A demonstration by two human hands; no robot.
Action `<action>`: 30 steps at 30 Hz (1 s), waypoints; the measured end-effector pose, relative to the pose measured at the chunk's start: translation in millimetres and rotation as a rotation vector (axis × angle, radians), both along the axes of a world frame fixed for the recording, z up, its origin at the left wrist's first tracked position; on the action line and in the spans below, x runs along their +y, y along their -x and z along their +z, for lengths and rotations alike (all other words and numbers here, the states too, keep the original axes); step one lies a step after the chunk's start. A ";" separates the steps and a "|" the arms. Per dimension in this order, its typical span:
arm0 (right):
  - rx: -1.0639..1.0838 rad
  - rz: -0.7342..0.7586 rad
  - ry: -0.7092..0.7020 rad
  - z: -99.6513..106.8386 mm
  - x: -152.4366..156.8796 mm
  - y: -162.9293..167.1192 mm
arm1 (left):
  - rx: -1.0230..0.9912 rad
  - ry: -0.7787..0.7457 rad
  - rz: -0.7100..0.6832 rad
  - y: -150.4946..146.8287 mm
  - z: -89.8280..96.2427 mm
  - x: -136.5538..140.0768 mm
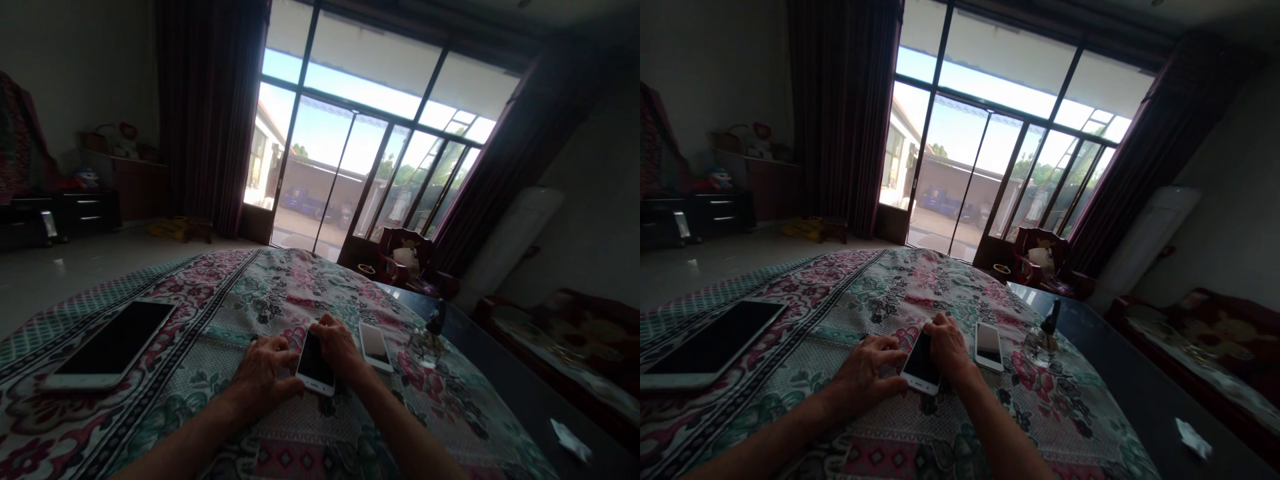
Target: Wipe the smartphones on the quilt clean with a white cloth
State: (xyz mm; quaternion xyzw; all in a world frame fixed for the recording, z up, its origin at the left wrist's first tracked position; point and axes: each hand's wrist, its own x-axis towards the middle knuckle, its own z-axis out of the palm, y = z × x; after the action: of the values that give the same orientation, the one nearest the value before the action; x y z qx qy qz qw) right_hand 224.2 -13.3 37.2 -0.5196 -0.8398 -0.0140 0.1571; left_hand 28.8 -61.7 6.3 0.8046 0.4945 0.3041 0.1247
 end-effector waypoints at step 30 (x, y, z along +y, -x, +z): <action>0.272 0.125 0.037 -9.0 -65.7 7.5 | -0.014 0.054 -0.140 14.0 -1.4 9.0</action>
State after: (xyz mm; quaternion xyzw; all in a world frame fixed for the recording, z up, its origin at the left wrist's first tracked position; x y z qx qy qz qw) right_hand 216.8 -79.0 28.2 -0.4660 -0.8417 0.0817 0.2602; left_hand 14.8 -52.7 5.0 0.8314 0.4442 0.2869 0.1707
